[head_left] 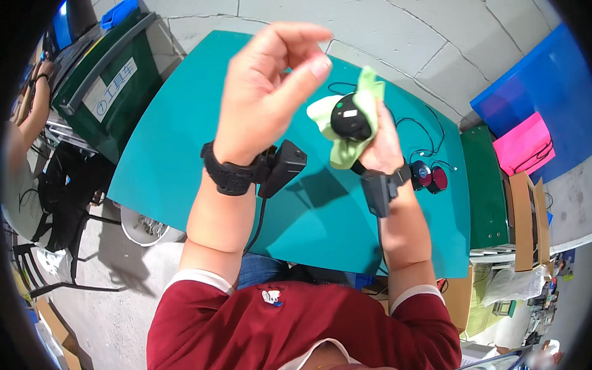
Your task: The recorder takes electronic trackers out of a box, wipes them clean with a yellow cloth, and organizes them on a workbench.
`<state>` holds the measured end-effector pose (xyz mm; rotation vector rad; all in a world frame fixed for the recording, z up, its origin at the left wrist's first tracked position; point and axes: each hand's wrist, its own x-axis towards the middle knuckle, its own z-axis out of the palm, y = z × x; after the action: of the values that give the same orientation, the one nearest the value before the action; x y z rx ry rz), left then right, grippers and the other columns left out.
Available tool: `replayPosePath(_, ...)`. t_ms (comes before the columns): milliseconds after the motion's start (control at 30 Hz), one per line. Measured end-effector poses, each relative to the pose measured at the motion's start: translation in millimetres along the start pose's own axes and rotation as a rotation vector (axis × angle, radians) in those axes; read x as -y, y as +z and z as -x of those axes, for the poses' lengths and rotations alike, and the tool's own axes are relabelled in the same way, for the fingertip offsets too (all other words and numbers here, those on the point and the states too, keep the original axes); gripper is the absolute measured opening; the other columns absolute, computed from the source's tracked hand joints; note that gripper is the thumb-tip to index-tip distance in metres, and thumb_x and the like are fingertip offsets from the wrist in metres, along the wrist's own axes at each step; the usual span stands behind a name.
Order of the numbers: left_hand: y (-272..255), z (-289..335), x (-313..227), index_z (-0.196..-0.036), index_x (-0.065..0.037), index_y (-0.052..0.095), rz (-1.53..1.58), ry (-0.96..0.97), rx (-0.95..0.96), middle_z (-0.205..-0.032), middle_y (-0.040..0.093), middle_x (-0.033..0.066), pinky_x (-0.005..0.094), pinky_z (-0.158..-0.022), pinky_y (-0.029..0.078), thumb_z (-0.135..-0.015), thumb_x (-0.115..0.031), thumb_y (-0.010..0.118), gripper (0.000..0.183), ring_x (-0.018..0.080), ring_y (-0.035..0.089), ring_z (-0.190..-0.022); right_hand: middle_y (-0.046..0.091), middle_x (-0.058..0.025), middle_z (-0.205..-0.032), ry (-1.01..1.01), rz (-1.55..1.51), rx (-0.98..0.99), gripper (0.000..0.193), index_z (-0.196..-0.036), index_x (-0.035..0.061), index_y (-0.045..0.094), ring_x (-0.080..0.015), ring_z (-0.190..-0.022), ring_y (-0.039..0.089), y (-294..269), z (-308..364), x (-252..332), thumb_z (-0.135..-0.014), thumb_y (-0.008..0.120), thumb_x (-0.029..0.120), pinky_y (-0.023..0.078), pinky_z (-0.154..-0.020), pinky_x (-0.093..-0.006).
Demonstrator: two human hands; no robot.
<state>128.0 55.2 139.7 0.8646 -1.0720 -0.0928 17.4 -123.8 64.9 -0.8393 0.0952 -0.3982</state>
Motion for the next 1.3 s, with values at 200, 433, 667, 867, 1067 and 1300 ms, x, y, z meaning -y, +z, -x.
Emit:
replayPosePath(200,47.1,13.5,24.5,-0.108,-0.003,0.055,-0.676,0.035,0.431,-0.096,0.057,0.0097,0.0294,-0.073,0.046,-0.066,-0.015,0.073,0.047,0.0209,0.055,-0.086,0.057,-0.0134,-0.110,-0.144,-0.224,0.020,0.049,-0.119,0.0051,0.046,-0.0271,-0.098,0.057,10.2,35.1,28.6,-0.093,0.027,0.043,0.048,-0.084,-0.0409)
replayPosePath(433,72.5,26.1,34.3,-0.124,-0.005,0.045,-0.764,0.072,0.407,-0.122,0.048,0.0125,0.0339,-0.080,0.047,-0.056,-0.016,0.079,0.077,0.0277,0.050,-0.104,0.050,-0.0114,-0.117,-0.246,-0.035,-0.027,0.051,-0.127,0.0066,0.036,-0.0246,-0.099,0.056,17.9,51.5,32.8,-0.094,0.026,0.045,0.049,-0.083,-0.0411)
replayPosePath(667,69.7,24.9,32.5,-0.127,-0.004,0.041,-0.659,-0.034,0.450,-0.114,0.050,0.0110,0.0296,-0.068,0.048,-0.056,-0.014,0.079,0.081,0.0233,0.054,-0.097,0.052,-0.0113,-0.108,-0.378,0.236,0.050,0.046,-0.122,0.0043,0.036,-0.0215,-0.094,0.057,25.6,56.9,32.0,-0.094,0.033,0.040,0.052,-0.074,-0.0374)
replayPosePath(867,68.0,26.0,42.5,-0.132,-0.002,0.032,-0.403,-0.303,0.499,-0.118,0.048,0.0117,0.0285,-0.077,0.047,-0.072,-0.014,0.069,0.072,0.0201,0.052,-0.103,0.047,-0.0133,-0.114,-0.648,0.544,0.004,0.035,-0.113,0.0053,0.042,-0.0205,-0.099,0.051,15.3,48.8,22.7,-0.091,0.046,0.032,0.044,-0.081,-0.0320)
replayPosePath(1067,65.9,24.2,56.1,-0.137,-0.005,0.026,0.231,-0.542,0.440,-0.129,0.041,0.0089,0.0289,-0.090,0.041,-0.082,-0.013,0.056,0.063,0.0163,0.044,-0.114,0.037,-0.0206,-0.123,-1.137,1.198,0.074,0.027,-0.103,0.0118,0.050,-0.0332,-0.112,0.039,9.8,46.4,26.4,-0.086,0.053,0.033,0.035,-0.092,-0.0426)
replayPosePath(1300,59.4,22.9,52.2,-0.138,-0.008,0.023,0.690,-0.783,0.429,-0.125,0.044,0.0049,0.0267,-0.085,0.044,-0.091,-0.022,0.047,0.056,0.0130,0.048,-0.108,0.039,-0.0124,-0.125,-1.333,1.531,0.091,0.048,-0.099,0.0194,0.055,-0.0382,-0.111,0.038,21.9,47.9,33.5,-0.056,0.075,0.012,0.037,-0.090,-0.0455)
